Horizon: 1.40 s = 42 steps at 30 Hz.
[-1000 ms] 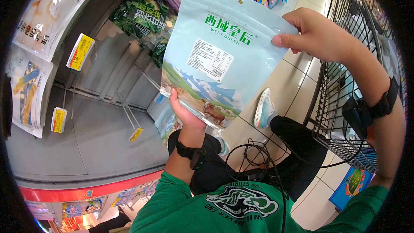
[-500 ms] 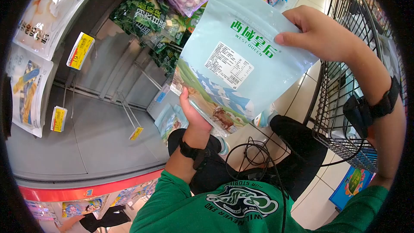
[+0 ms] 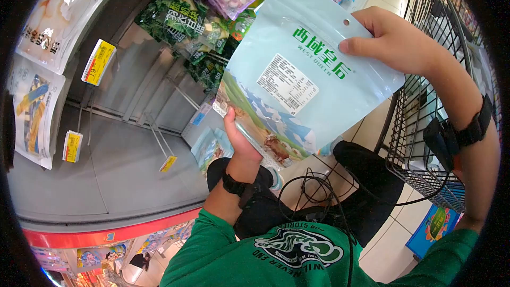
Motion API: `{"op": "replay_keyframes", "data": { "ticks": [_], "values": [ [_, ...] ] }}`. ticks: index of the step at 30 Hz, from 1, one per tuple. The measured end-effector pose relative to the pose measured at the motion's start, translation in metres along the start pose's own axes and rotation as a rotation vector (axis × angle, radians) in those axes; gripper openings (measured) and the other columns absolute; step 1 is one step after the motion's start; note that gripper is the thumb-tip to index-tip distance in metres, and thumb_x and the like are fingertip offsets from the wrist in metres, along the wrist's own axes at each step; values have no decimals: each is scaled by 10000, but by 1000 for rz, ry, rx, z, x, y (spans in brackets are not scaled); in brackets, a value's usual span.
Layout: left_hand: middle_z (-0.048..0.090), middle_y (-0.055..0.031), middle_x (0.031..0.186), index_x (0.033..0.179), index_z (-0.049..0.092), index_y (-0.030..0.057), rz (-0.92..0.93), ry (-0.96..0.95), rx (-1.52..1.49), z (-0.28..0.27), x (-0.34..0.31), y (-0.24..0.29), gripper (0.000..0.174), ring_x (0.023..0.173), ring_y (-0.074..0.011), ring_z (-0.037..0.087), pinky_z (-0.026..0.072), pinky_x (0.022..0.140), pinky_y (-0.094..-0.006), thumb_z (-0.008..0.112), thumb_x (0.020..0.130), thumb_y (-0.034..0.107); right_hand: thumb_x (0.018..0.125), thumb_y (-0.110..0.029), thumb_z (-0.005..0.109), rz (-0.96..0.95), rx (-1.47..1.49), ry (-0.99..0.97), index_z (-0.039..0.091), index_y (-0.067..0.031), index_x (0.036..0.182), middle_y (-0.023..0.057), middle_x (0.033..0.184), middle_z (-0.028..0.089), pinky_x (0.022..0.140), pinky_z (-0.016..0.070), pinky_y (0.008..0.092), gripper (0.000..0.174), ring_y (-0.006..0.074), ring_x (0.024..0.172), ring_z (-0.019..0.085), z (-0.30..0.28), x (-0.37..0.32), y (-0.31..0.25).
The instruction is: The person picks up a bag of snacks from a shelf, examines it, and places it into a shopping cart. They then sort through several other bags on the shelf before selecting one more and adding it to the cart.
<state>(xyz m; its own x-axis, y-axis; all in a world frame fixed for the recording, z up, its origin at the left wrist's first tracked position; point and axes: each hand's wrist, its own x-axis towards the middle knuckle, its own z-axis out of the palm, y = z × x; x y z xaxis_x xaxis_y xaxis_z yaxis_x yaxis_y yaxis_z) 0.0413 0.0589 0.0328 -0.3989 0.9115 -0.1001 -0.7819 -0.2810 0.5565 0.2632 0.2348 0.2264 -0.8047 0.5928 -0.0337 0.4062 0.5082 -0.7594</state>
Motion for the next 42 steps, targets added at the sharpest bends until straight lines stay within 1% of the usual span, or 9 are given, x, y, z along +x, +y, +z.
{"op": "replay_keyframes", "data": {
  "ticks": [3,10,13,15,22,25,28,30,42],
  "values": [
    [516,-91,1335,1408,409,98,-1,-24,21,1,-3,-2,600,1212,-262,512,408,1017,-420,359,943,475,897,-241,624,-63,-33,-6,627,79,1054,109,883,697,688,530,266,357,124,738,661,-1,1,4],
    [510,-99,1339,1410,403,100,-3,-37,21,4,-5,-3,593,1208,-269,516,418,1009,-429,359,941,462,927,-255,609,-38,37,-20,617,70,1089,107,898,699,697,532,255,362,111,754,662,0,-2,3],
    [514,-100,1328,1405,405,103,2,-63,34,3,-4,-2,586,1202,-272,520,426,1001,-432,355,942,458,927,-260,610,-54,-45,-29,608,67,1100,95,905,699,690,536,255,369,112,747,665,0,2,5],
    [519,-101,1317,1403,406,104,-10,-55,43,4,-6,-4,584,1193,-273,524,429,997,-435,356,940,457,925,-268,614,-148,14,28,598,64,1114,82,912,697,684,536,254,382,108,743,664,2,4,9],
    [525,-105,1300,1396,410,108,-47,-89,60,3,-10,-9,586,1181,-280,525,430,992,-439,370,930,460,921,-263,616,-109,57,31,598,61,1106,80,912,695,680,526,248,374,98,754,658,-2,0,3],
    [517,-104,1311,1403,403,110,-24,-56,82,4,-10,-10,598,1191,-284,519,425,997,-444,364,930,472,914,-244,628,-24,66,12,592,61,1109,64,929,671,716,517,240,364,83,809,635,-3,-3,0],
    [506,-104,1330,1411,398,112,-28,-107,30,-2,-8,-13,609,1206,-287,510,418,1004,-454,359,929,484,889,-237,623,-78,51,45,622,61,1067,74,881,682,684,515,251,347,101,738,639,-1,1,4],
    [500,-104,1342,1414,395,112,-41,-107,49,-3,-9,-13,618,1217,-289,503,414,1008,-457,358,928,491,910,-256,636,-95,71,28,589,48,1138,58,948,674,721,517,235,383,81,812,635,-1,3,1],
    [495,-111,1356,1429,373,104,-58,-126,63,-9,-7,-18,636,1231,-294,501,414,1022,-462,350,922,488,924,-249,634,-89,87,30,598,28,1135,47,959,676,743,519,231,350,74,825,636,-2,2,3]
  ]
}}
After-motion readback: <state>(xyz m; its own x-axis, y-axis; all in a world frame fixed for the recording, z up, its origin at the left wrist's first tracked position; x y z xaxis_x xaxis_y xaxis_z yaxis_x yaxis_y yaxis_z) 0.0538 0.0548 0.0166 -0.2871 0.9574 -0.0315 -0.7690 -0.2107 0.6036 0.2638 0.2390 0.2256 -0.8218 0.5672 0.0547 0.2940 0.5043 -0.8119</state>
